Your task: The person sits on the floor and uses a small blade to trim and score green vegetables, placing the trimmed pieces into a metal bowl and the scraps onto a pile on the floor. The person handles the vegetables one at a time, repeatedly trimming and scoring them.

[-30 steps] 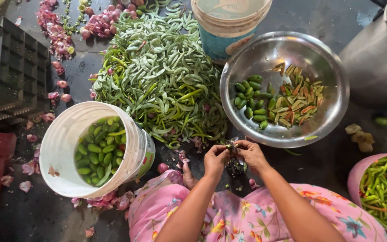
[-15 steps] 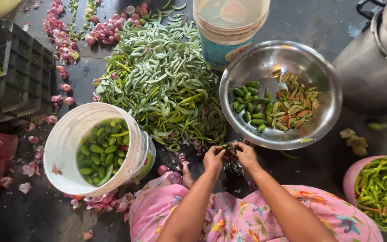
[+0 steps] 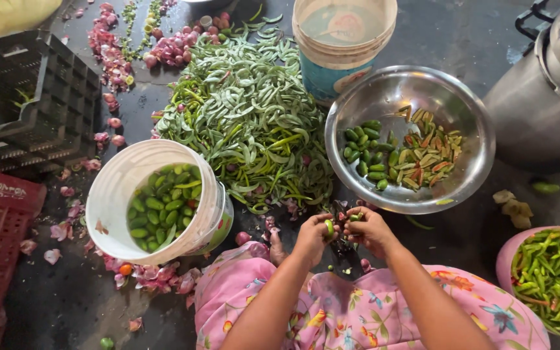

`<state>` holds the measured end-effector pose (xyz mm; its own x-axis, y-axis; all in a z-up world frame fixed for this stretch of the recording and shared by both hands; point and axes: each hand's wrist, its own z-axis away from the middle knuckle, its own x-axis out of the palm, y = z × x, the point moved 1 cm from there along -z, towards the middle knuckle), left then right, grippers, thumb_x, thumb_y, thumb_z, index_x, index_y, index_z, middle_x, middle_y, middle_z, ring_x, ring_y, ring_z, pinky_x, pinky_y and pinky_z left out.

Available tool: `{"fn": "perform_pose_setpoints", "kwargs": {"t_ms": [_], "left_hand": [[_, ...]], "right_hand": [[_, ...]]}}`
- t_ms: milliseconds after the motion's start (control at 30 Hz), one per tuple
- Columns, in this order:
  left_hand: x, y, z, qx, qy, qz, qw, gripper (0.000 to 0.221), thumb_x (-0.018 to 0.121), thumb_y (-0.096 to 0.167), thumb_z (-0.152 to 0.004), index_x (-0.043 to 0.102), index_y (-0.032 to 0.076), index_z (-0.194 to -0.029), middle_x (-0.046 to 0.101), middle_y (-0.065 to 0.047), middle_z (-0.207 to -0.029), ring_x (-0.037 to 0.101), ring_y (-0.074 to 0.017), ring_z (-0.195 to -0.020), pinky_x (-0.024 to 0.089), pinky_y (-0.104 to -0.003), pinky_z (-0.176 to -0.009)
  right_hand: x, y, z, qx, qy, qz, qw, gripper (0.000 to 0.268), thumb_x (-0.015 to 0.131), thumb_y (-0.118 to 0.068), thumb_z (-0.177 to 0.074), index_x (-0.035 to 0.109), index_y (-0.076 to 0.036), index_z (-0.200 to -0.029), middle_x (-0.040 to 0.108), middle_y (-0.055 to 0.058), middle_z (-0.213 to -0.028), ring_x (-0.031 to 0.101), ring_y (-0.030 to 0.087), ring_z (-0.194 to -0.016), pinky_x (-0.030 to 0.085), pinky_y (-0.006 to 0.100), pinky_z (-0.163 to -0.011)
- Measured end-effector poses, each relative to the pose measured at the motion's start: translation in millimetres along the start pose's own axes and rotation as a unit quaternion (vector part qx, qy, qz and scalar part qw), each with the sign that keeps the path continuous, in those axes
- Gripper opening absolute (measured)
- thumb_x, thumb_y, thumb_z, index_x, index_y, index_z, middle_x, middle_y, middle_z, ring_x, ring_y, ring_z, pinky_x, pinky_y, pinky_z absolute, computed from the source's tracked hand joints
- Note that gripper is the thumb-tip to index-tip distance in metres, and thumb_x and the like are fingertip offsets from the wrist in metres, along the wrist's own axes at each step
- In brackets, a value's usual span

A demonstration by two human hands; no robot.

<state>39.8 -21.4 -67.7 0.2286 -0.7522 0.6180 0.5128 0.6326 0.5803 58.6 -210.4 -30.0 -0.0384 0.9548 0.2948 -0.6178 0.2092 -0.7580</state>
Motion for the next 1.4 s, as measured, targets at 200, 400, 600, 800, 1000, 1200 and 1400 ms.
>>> {"fn": "perform_pose_setpoints", "kwargs": {"t_ms": [200,400,600,800,1000,1200,1400], "left_hand": [[4.7,10.6,9.3,0.09,-0.006,-0.1,0.991,0.049,0.064,-0.011,-0.077,0.062,0.001,-0.125,0.069,-0.011,-0.106,0.067,-0.0204,-0.088,0.057,-0.031,-0.075],[17.0,23.0,20.3,0.157,-0.031,-0.327,0.931,0.051,0.073,-0.006,-0.079,0.062,0.0,-0.128,0.071,-0.008,-0.118,0.068,-0.0168,-0.107,0.056,-0.028,-0.092],[32.8,41.5,36.3,0.211,-0.004,-0.453,0.866,0.042,0.074,0.003,-0.085,0.066,0.004,-0.126,0.075,-0.012,-0.114,0.072,-0.0199,-0.106,0.056,-0.031,-0.093],[46.7,56.4,45.0,0.294,0.014,-0.496,0.817,0.046,0.074,0.001,-0.08,0.065,0.005,-0.125,0.073,-0.016,-0.117,0.072,-0.0283,-0.109,0.056,-0.036,-0.093],[48.9,58.9,39.1,0.339,0.01,-0.517,0.786,0.041,0.069,-0.003,-0.083,0.067,0.005,-0.124,0.073,-0.017,-0.116,0.072,-0.031,-0.108,0.057,-0.038,-0.092],[36.9,50.7,24.7,0.387,0.015,-0.558,0.734,0.045,0.067,-0.006,-0.081,0.065,0.005,-0.125,0.071,-0.02,-0.114,0.069,-0.0379,-0.105,0.055,-0.041,-0.09],[10.7,32.9,-4.0,0.337,0.049,-0.625,0.703,0.048,0.066,0.001,-0.08,0.065,0.006,-0.128,0.069,-0.019,-0.114,0.067,-0.0399,-0.102,0.053,-0.044,-0.087]], "right_hand": [[8.5,4.3,15.3,-0.048,-0.036,0.023,0.998,0.032,0.08,-0.001,-0.079,0.067,-0.005,-0.107,0.071,0.002,-0.093,0.07,0.013,-0.078,0.057,0.028,-0.065],[3.3,10.6,0.6,-0.099,-0.009,0.038,0.994,0.034,0.08,-0.008,-0.081,0.069,-0.006,-0.113,0.073,0.001,-0.095,0.067,0.008,-0.076,0.053,0.024,-0.064],[-0.2,14.6,-7.2,-0.187,0.009,0.138,0.972,0.028,0.084,-0.011,-0.085,0.073,-0.003,-0.109,0.067,0.001,-0.085,0.057,0.007,-0.07,0.045,0.023,-0.06],[18.9,0.5,6.7,-0.303,0.067,0.263,0.914,0.029,0.083,-0.015,-0.083,0.071,-0.004,-0.107,0.072,0.0,-0.088,0.065,0.008,-0.078,0.054,0.025,-0.071],[38.6,-18.5,23.2,-0.33,0.126,0.336,0.873,0.025,0.081,-0.014,-0.083,0.07,-0.005,-0.103,0.073,0.007,-0.089,0.07,0.015,-0.079,0.055,0.03,-0.074],[43.5,-20.0,13.3,-0.381,0.107,0.315,0.863,0.017,0.075,-0.011,-0.085,0.067,-0.004,-0.099,0.07,0.012,-0.092,0.072,0.025,-0.084,0.055,0.034,-0.074],[43.7,-15.5,6.2,-0.365,0.111,0.368,0.848,0.013,0.072,-0.012,-0.09,0.064,-0.003,-0.096,0.064,0.015,-0.09,0.068,0.032,-0.083,0.054,0.04,-0.071]]}}
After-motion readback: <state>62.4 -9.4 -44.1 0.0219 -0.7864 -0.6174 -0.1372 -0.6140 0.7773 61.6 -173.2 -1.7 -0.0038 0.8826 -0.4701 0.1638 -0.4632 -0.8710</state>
